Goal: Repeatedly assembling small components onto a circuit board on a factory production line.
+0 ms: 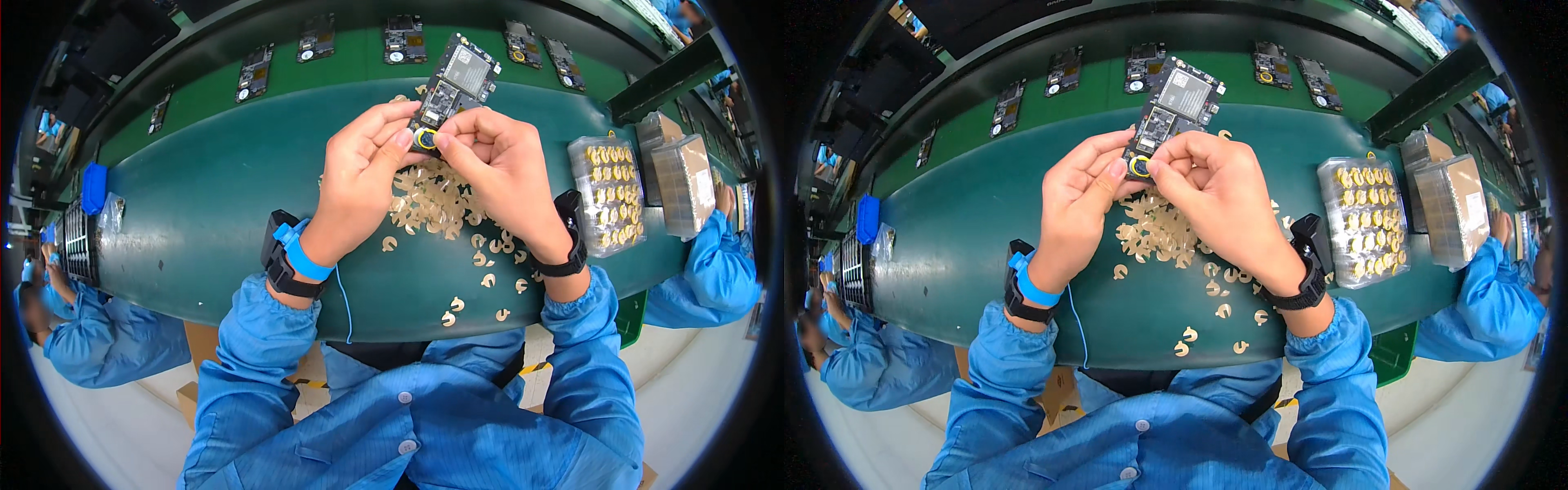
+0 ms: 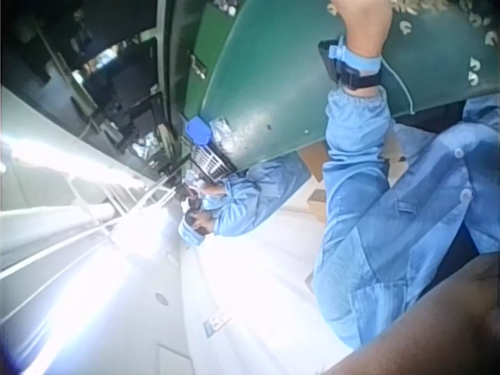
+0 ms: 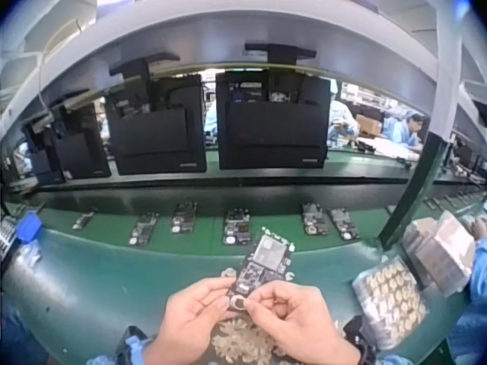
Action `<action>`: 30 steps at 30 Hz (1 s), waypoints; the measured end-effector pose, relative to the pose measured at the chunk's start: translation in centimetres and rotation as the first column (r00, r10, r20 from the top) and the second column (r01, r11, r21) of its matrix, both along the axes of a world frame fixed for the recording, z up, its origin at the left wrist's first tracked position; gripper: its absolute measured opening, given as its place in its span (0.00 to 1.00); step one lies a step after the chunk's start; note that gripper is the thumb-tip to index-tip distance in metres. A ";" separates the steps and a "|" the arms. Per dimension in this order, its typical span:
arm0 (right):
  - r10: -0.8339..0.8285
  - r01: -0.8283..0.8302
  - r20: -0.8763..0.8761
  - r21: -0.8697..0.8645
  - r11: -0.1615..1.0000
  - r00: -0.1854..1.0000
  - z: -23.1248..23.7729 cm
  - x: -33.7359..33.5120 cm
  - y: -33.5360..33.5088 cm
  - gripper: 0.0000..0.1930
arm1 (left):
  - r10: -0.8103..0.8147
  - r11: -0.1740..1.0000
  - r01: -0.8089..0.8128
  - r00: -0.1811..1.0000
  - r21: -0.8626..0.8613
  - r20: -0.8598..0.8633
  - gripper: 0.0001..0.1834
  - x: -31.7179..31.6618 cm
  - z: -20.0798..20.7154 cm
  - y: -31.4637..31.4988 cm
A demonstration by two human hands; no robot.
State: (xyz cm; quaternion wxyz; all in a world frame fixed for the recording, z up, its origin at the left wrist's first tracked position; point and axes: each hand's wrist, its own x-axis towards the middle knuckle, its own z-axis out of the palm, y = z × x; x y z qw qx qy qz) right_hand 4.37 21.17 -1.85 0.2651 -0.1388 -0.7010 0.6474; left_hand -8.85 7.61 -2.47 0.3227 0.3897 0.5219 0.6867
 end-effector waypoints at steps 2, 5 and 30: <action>-0.014 0.014 0.015 0.018 1.000 1.000 -0.1 -0.1 -0.1 0.06 | -0.007 1.000 0.007 1.000 0.000 0.020 0.20 0.0 -0.1 0.0; -0.038 0.038 0.009 0.022 0.999 0.999 -0.3 -0.2 -0.3 0.06 | 0.002 1.000 -0.002 1.000 0.003 0.024 0.20 0.0 -0.3 0.0; -0.148 0.134 0.026 0.286 0.949 0.989 -0.4 -0.2 -0.7 0.04 | 0.060 0.998 -0.060 0.998 0.011 -0.024 0.20 0.7 -0.1 0.1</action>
